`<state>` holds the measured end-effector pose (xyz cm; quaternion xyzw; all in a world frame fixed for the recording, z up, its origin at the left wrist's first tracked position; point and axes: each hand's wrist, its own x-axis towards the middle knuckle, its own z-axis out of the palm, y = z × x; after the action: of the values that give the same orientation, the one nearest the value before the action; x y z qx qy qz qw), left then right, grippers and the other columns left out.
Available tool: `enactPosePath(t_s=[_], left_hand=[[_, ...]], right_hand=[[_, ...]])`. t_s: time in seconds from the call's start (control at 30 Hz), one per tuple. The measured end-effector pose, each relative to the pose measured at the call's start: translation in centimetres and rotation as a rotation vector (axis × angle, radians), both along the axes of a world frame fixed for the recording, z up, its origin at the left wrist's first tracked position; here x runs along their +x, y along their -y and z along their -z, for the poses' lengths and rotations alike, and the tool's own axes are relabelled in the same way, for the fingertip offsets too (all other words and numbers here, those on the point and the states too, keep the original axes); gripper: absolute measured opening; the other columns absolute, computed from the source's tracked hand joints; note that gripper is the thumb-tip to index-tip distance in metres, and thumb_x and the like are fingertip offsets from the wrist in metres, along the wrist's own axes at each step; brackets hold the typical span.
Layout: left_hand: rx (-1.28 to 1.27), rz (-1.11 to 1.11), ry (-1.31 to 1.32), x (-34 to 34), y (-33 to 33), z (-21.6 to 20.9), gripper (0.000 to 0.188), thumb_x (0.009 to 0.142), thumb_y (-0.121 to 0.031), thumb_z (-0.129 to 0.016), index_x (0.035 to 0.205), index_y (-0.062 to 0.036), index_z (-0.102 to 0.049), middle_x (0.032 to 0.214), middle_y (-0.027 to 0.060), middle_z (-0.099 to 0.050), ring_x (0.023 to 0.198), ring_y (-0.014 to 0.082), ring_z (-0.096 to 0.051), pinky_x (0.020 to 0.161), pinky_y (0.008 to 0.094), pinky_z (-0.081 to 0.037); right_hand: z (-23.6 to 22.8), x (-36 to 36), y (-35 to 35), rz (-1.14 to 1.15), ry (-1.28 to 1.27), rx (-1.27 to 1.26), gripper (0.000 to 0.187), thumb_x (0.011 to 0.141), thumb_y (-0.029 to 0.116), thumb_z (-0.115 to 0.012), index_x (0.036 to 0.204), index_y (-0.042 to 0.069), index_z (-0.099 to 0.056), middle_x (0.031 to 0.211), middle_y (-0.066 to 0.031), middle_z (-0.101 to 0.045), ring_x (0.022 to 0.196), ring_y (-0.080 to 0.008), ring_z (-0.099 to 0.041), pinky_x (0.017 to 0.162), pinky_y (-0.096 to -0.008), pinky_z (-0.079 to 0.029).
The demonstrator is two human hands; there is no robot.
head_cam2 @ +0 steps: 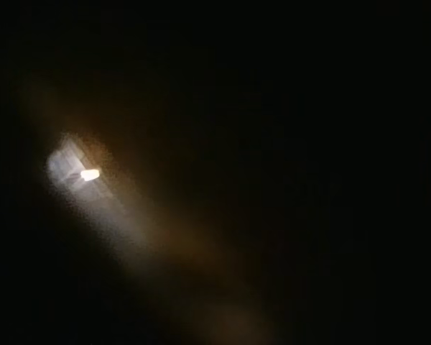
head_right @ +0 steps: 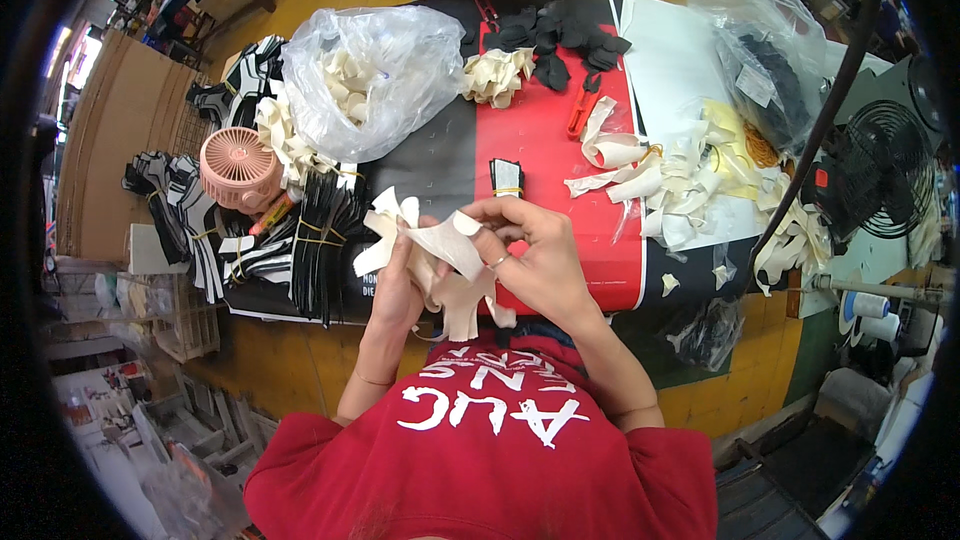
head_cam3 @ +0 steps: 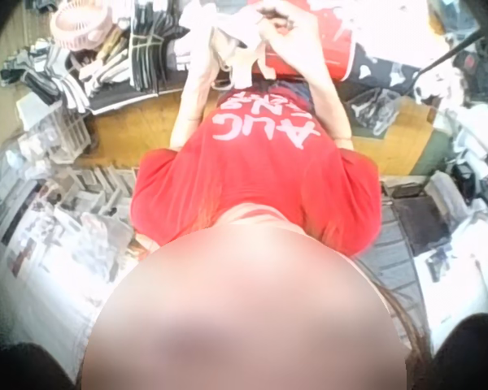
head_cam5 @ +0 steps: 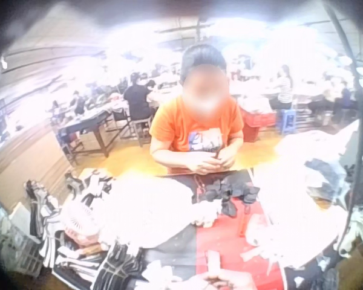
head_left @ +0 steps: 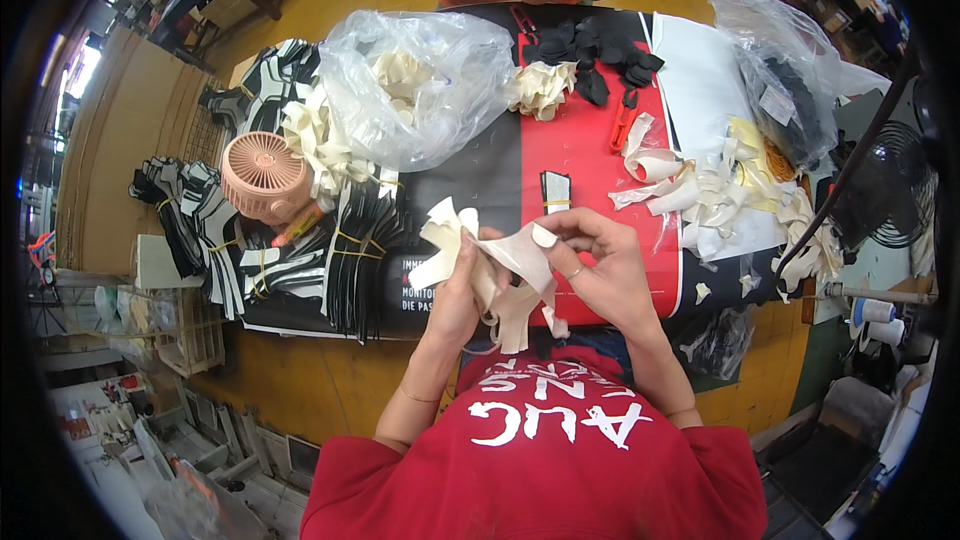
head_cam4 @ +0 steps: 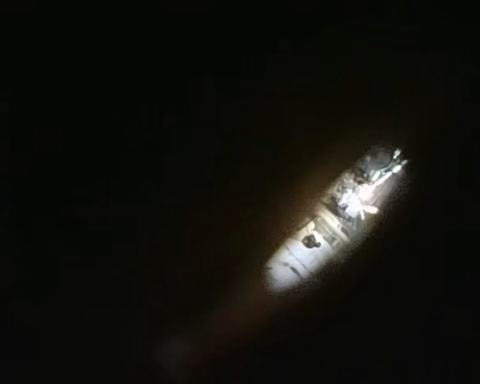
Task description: The person folds and arranges white fabric strips into a multi-loop bow shape, then secures it with a rubber band. The person repeats this process with additional fabric strips, placing finished bows into a plastic bag on the table.
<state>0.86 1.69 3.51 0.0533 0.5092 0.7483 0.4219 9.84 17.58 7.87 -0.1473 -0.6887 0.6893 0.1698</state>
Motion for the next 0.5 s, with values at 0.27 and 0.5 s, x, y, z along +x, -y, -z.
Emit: enactPosePath(t_s=[0.27,0.5], left_hand=[[0.048,-0.45,-0.244,-1.7,6.5,-5.3,0.043,0.1,-0.05,-0.032,0.094,-0.0112,-0.051,0.051,-0.0048,-0.037,0.043,0.0091,-0.034,0.053,0.0237,-0.033],[0.198,0.007,-0.242,-1.0,4.6,-4.0,0.043,0.097,-0.049,-0.043,0.1,-0.0065,-0.049,0.049,-0.0071,-0.03,0.041,0.007,-0.027,0.055,0.0262,-0.032]], right_hand=[[2.0,-8.9,0.1,0.056,0.0,0.231,0.026,0.084,0.005,-0.06,0.108,-0.005,-0.06,0.093,-0.0166,-0.068,0.083,-0.0249,-0.069,0.072,-0.0341,-0.054],[2.5,-4.8,-5.0,0.074,0.087,0.904,0.055,0.08,0.018,-0.066,0.131,0.006,-0.048,0.118,-0.0171,-0.054,0.114,-0.0318,-0.05,0.098,-0.0436,-0.038]])
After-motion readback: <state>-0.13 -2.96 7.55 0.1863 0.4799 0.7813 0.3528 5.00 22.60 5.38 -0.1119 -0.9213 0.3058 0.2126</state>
